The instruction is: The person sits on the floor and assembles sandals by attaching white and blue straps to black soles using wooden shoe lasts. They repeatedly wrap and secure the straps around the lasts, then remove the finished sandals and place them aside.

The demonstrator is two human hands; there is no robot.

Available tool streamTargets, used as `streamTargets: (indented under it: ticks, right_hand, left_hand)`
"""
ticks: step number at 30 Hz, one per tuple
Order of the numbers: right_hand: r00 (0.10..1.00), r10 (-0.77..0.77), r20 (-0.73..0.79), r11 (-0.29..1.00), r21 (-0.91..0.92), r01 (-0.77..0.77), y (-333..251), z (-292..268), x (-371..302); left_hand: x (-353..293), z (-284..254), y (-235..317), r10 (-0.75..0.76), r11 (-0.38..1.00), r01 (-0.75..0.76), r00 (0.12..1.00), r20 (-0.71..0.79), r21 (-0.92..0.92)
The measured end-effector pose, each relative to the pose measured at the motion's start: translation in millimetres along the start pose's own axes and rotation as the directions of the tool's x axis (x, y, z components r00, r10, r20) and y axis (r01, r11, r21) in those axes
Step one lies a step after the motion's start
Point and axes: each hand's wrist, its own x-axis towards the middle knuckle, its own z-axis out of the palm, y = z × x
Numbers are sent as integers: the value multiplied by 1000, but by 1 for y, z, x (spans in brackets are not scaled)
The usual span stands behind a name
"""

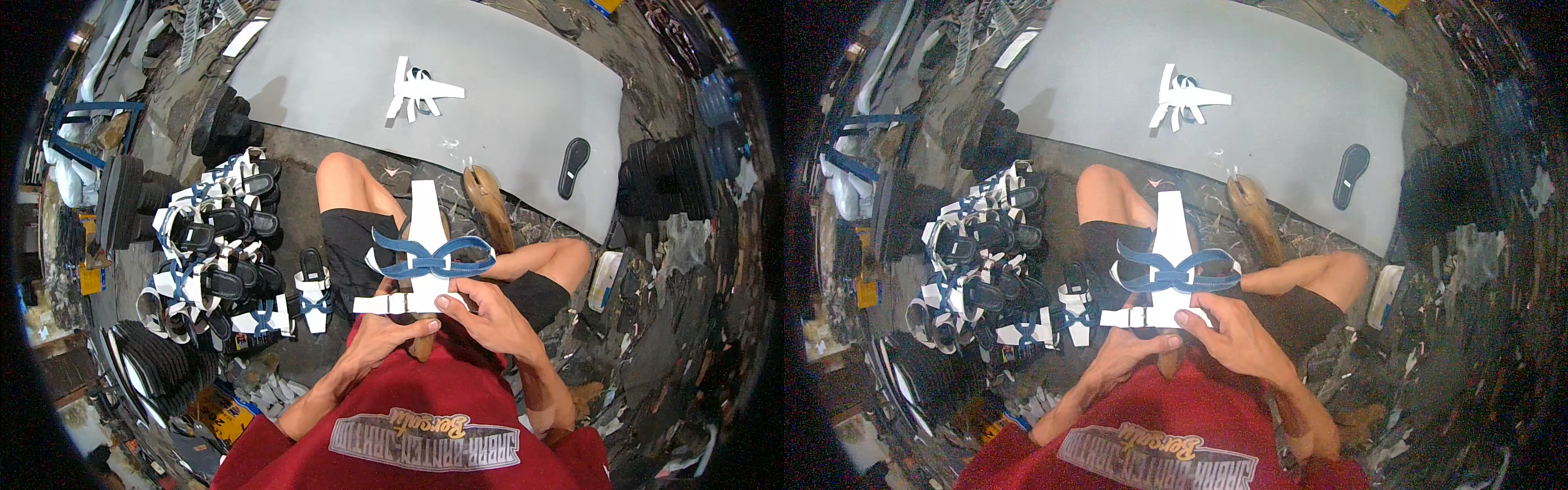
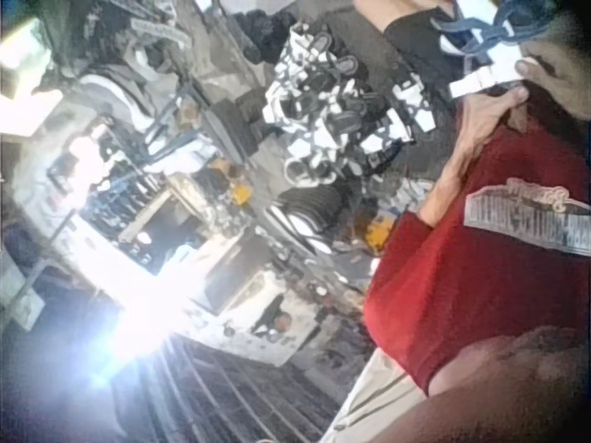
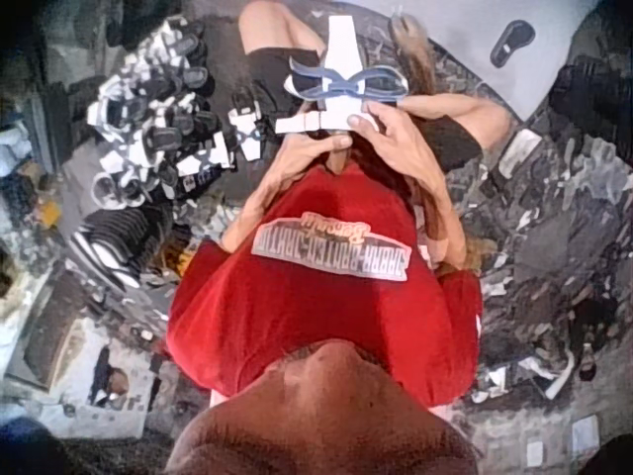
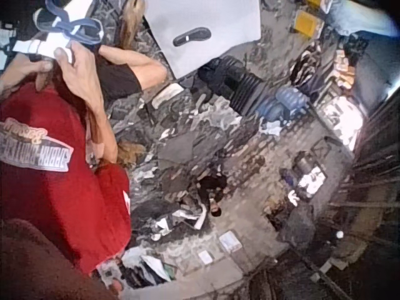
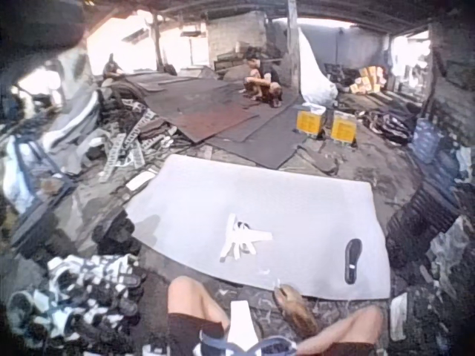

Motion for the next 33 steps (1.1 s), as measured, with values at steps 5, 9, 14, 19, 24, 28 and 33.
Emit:
streamTargets:
  ticks: [5,9,14,19,24,28,33]
  right_hand:
    - [1000,-4,-20,997,79,6,-2,3,-2]
    - [999,-21,24,999,36,20,-3,0,2]
    - [996,-90,10,996,14,90,8,3,5]
    - [995,-79,57,996,45,76,16,2,9]
    - [999,14,-47,999,-34,-16,32,-15,-2]
    - [999,37,15,903,427,-39,40,-21,-14]
    - [994,37,-98,845,534,21,-18,1,-23]
  left_hand:
    - [-2,-3,3,4,992,-6,1000,15,125]
    - [-4,-6,-6,-61,993,63,998,22,-97]
    - [1,3,-5,-141,959,133,990,-16,-251]
    - [1,8,-13,-40,978,25,997,-70,-207]
    - [0,1,-24,-32,959,-10,989,-141,-284]
    - [1,-23,-21,-145,866,94,987,-68,-490]
    - [-28,-6,30,-37,821,-61,986,-160,-567]
